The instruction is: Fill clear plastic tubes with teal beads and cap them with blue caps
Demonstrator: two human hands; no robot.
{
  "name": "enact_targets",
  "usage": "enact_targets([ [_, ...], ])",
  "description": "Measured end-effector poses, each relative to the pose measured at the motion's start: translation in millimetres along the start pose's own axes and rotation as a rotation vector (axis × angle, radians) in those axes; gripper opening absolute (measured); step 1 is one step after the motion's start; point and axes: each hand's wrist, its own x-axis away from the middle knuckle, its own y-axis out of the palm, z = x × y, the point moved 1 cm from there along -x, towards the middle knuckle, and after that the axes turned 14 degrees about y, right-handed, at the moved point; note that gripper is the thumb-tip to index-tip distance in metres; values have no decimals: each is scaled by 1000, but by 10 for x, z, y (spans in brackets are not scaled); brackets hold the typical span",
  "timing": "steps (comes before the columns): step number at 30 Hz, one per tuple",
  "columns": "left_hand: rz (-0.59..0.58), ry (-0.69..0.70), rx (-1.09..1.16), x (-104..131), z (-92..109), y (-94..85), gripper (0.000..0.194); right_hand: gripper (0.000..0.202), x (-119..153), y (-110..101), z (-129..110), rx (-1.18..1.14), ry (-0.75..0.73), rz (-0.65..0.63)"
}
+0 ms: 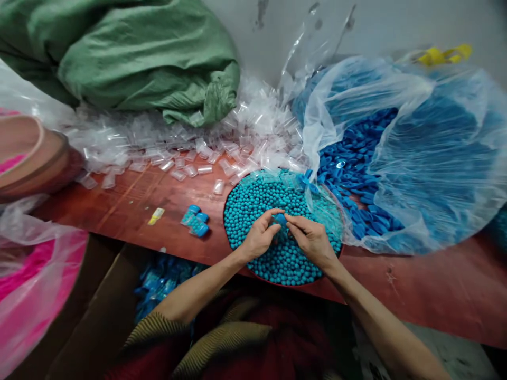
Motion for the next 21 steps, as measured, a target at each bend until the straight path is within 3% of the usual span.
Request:
enact_targets([
  [6, 86, -22, -32, 5, -20, 25, 30, 28, 3, 11, 48, -2, -22, -44],
  [9, -14, -44, -61, -16, 43, -50, 32, 30, -34, -93, 86, -81, 13, -152],
  [11, -117, -63, -59, -14, 75, -105, 33, 33, -71, -160, 108, -196, 121, -214],
  [14, -195, -71, -38, 17, 93, -137, 34, 41, -113, -187, 117, -357, 310, -175],
  [16, -182, -58, -44, 39, 102, -113, 37, 40, -110, -147, 93, -368, 345, -103],
  [19, -106, -9, -83, 53, 141, -48, 47, 33, -45, -46, 21, -177, 206, -4],
  [21, -52, 36, -115, 51, 181, -14, 49, 40, 21, 29, -28, 19, 49, -3],
])
